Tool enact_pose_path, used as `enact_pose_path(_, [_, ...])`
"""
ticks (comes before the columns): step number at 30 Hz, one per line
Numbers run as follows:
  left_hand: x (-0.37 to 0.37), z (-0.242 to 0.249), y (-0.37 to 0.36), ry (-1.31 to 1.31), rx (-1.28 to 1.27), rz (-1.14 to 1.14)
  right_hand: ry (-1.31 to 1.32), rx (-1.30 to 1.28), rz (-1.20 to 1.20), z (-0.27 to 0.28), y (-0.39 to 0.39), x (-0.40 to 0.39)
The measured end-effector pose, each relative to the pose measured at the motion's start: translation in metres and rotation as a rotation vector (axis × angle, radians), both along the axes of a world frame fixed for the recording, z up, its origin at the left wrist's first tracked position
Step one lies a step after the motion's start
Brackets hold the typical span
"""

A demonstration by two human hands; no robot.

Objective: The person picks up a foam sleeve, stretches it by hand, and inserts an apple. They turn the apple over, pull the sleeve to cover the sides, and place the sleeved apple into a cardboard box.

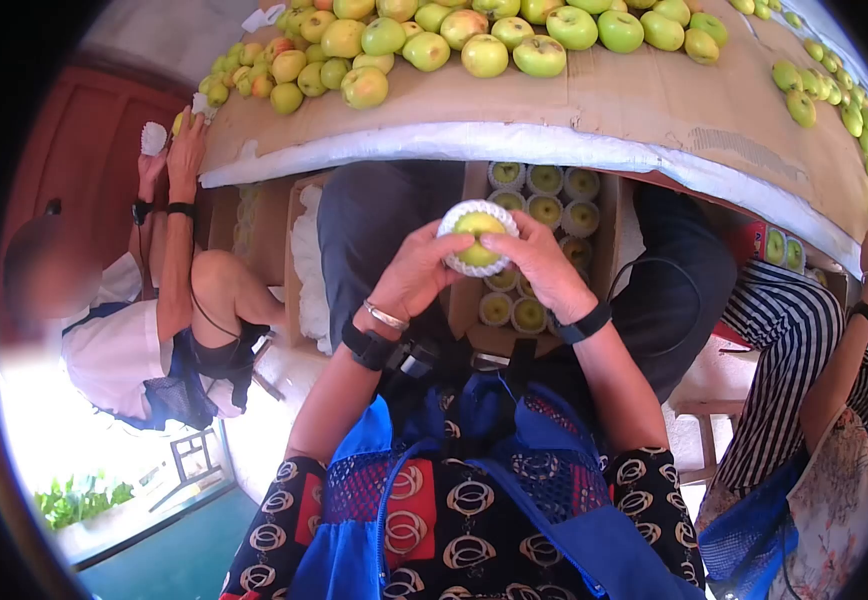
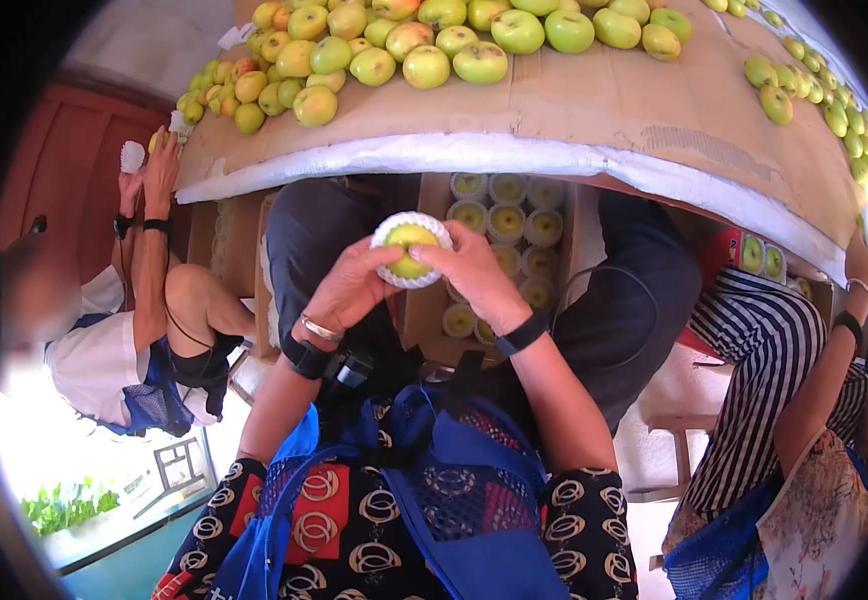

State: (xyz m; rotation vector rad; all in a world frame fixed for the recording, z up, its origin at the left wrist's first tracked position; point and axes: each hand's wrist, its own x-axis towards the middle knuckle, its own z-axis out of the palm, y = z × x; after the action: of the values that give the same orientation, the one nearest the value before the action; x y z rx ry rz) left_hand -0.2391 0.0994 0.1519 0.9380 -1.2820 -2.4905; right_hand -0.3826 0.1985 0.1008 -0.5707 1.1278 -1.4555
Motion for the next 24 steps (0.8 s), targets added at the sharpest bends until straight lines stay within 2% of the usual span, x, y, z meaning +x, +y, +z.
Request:
enact_pose_path(2, [0.004, -0.007, 0.004, -0.241, -0.07, 0.025, 0.063, 0.062, -0.037, -0.023, 0.0, 0.009])
enact_pose_path(3, [0.003, -0.005, 0.004, -0.229, -0.066, 0.022, 0.123, 0.136, -0.068, -0.041, 0.0, 0.012])
enact_pose_path(4, [0.004, -0.001, 0.003, -0.299, -0.182, 0.093, 0.321, 0.271, -0.001, -0.055, -0.001, 0.013])
enact_pose_path(5, [0.007, 0.0, -0.002, -0.375, -0.297, 0.163, 0.324, 0.281, -0.003, -0.07, 0.003, 0.012])
enact_pose_path(6, [0.012, 0.0, -0.011, -0.225, -0.288, 0.139, 0.346, 0.398, 0.107, -0.073, 0.003, 0.014])
enact_pose_path(7, [0.011, 0.009, -0.016, -0.225, -0.284, 0.14, 0.367, 0.511, 0.221, -0.077, 0.0, 0.014])
enact_pose_path(9, [0.009, 0.03, -0.022, 0.096, -0.398, 0.314, 0.359, 0.569, 0.176, -0.146, -0.011, 0.016])
enact_pose_path(10, [0.012, 0.033, -0.027, 0.093, -0.381, 0.323, 0.347, 0.623, 0.124, -0.172, -0.011, 0.015])
enact_pose_path(12, [0.024, 0.038, -0.044, 0.006, -0.74, 0.476, 0.299, 0.599, 0.06, -0.179, -0.014, 0.009])
enact_pose_path(14, [0.038, 0.025, -0.059, 0.002, -0.724, 0.54, 0.244, 0.572, 0.004, -0.188, -0.023, 0.011])
enact_pose_path(16, [0.043, 0.02, -0.061, 0.011, -0.653, 0.653, 0.473, 0.686, -0.079, -0.207, -0.024, 0.017])
enact_pose_path(17, [0.047, 0.016, -0.063, -0.002, -0.649, 0.66, 0.469, 0.691, -0.065, -0.224, -0.026, 0.018])
enact_pose_path(18, [0.051, 0.012, -0.064, 0.007, -0.723, 0.66, 0.42, 0.637, -0.115, -0.252, -0.026, 0.02])
enact_pose_path(24, [0.055, 0.007, -0.073, -0.049, -0.896, 0.74, 0.351, 0.549, -0.186, -0.281, -0.037, 0.023])
